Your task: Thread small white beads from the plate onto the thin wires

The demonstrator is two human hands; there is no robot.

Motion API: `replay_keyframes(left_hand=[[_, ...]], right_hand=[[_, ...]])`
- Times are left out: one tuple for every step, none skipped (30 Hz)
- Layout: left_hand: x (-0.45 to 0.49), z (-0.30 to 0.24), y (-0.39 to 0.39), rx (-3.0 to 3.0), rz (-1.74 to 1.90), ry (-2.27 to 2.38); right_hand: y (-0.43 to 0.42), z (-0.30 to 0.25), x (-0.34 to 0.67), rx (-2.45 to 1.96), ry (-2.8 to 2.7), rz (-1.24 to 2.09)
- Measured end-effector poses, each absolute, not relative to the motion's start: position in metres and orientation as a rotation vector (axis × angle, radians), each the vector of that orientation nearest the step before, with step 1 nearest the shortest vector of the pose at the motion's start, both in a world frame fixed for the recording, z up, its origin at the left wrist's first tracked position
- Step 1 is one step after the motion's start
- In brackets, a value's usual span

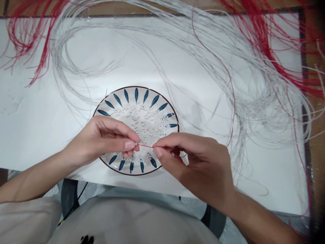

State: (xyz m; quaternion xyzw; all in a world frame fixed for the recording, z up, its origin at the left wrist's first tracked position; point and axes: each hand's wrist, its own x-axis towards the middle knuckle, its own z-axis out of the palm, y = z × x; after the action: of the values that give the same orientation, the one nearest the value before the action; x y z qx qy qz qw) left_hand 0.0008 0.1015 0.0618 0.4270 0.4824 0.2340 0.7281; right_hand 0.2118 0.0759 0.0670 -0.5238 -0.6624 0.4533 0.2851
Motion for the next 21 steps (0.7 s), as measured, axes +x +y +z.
replay_keyframes(left_hand=[[0.0009,0.062,0.1015,0.946,0.519,1.063],[0.0011,0.0621,0.1014,0.954,0.517,1.069],[0.0013,0.0623,0.1014,0.963,0.513,1.079],[0.0014,0.0624,0.1014,0.973,0.507,1.09],[0.0016,0.0624,0.1014,0.982,0.504,1.099],[0.0017,0.0625,0.1015,0.991,0.501,1.104],[0.0019,0.0625,0.1015,0.999,0.501,1.106],[0.0021,0.0625,0.1015,1.007,0.502,1.108],[0.0023,0.0625,0.1015,1.013,0.506,1.111],[0.0025,0.0625,0.1015,1.019,0.508,1.113],[0.0026,0.0625,0.1014,1.023,0.513,1.116],[0.0028,0.0626,0.1013,1.027,0.515,1.117],[0.0029,0.0627,0.1011,1.033,0.515,1.119],[0.0029,0.0627,0.1008,1.041,0.513,1.124],[0.0029,0.0627,0.1006,1.051,0.509,1.129],[0.0029,0.0627,0.1003,1.06,0.504,1.136],[0.003,0.0625,0.1,1.069,0.499,1.144],[0.0032,0.0624,0.0997,1.076,0.496,1.152],[0.0035,0.0622,0.0995,1.079,0.494,1.158],[0.0039,0.0621,0.0993,1.082,0.493,1.163],[0.0045,0.0621,0.0991,1.084,0.492,1.167]], right_hand=[[0.0758,0.0668,0.212,-1.395,-1.771,1.215],[0.0757,0.0667,0.2122,-1.392,-1.77,1.216],[0.0755,0.0666,0.2123,-1.392,-1.768,1.216],[0.0754,0.0665,0.2122,-1.394,-1.766,1.216],[0.0753,0.0664,0.2121,-1.398,-1.763,1.215],[0.0752,0.0664,0.2119,-1.402,-1.761,1.216],[0.0752,0.0664,0.2117,-1.401,-1.758,1.215],[0.0754,0.0665,0.2114,-1.401,-1.756,1.216],[0.0756,0.0667,0.2111,-1.4,-1.754,1.217],[0.0759,0.0669,0.2108,-1.401,-1.753,1.217],[0.0762,0.0672,0.2105,-1.402,-1.751,1.213],[0.0765,0.0675,0.2103,-1.407,-1.749,1.207],[0.0768,0.0677,0.2102,-1.414,-1.748,1.201],[0.0771,0.0678,0.2102,-1.421,-1.748,1.198],[0.0773,0.0678,0.2103,-1.428,-1.749,1.195],[0.0774,0.0676,0.2104,-1.434,-1.75,1.193],[0.0775,0.0673,0.2105,-1.437,-1.753,1.196],[0.0774,0.067,0.2106,-1.437,-1.756,1.198],[0.0773,0.0666,0.2106,-1.434,-1.759,1.201],[0.0771,0.0662,0.2105,-1.429,-1.762,1.203],[0.0768,0.0659,0.2104,-1.423,-1.765,1.206]])
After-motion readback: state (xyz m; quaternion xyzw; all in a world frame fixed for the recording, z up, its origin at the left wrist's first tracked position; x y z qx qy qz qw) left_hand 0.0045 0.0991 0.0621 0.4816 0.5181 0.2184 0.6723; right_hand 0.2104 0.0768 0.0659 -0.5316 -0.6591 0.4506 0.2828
